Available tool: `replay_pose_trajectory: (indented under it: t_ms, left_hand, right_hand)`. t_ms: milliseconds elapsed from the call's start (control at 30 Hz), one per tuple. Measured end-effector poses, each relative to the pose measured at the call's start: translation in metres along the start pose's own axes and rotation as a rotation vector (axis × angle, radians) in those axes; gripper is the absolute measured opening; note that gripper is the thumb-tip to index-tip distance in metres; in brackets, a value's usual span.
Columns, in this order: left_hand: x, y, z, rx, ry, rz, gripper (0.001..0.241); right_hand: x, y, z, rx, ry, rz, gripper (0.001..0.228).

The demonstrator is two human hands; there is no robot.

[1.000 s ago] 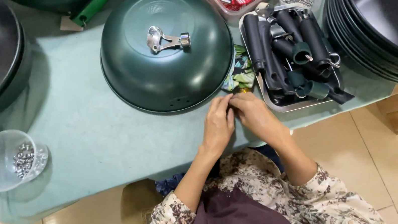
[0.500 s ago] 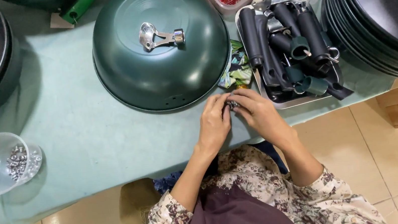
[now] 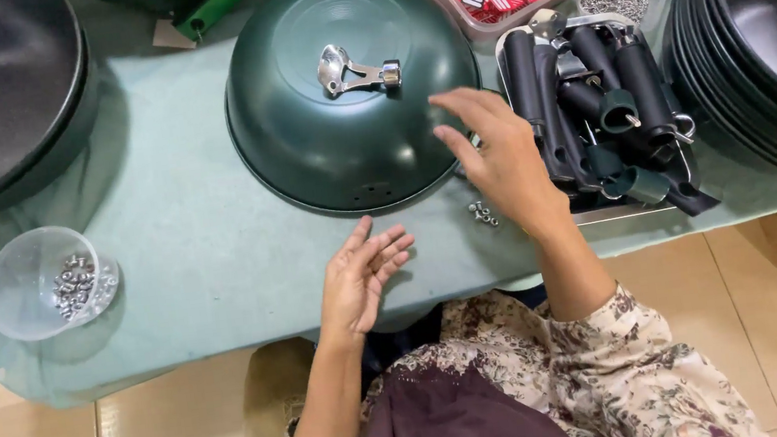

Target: Assembling metal handle brackets onto various pans using screws and a screwdriver

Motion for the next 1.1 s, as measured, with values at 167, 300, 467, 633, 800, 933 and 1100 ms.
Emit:
replay_pose_trajectory:
  t_ms: [167,300,467,633,800,933,1100]
  left_hand:
    - [-0.01,0.0,-0.02,-0.051,0.182,-0.11,0.054]
    - [-0.017,0.0,-0.018,-0.089,0.209,-0.203,0.044]
    - [-0.027,-0.03,-0.006,0.049,0.206,-0.072,0.034]
    - [-0.028,-0.064,-0.019,0.225,0.1,-0.027,0.019]
    - [-0.01,-0.075,-0.05,0.345,0.06,0.078,0.017]
    - [0.013,-0.063,-0.073,0.322,0.083,0.191,0.021]
    - [0.013,-0.07,-0.08,0.339,0.067,0.233,0.022]
  right_hand:
    - [0.047,-0.045,-0.023,0.018,0.072,0.171,0.046]
    - [0.073,-0.055,-0.055,0.091,0.072,0.232,0.044]
    - [0.058,-0.048,-0.043,-0.148,0.103,0.052,0.033]
    - [0.041,-0.021,-0.008,-0.193,0.054,-0.057,0.026]
    - [0.029,0.014,0.008,-0.113,-0.054,-0.143,0.026]
    - [0.033,0.04,0.017,-0.092,-0.171,-0.161,0.026]
    - [0.048,0.056,0.033,-0.144,-0.202,-0.152,0.027]
Point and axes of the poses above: each hand's wrist, its own y-axis away from the middle knuckle, its own x-axis out of the palm, z = x × y, the point moved 10 cm from there along -y, towards the middle knuckle, and after that the axes turned 15 degrees about -y, right-handed, at the moved point
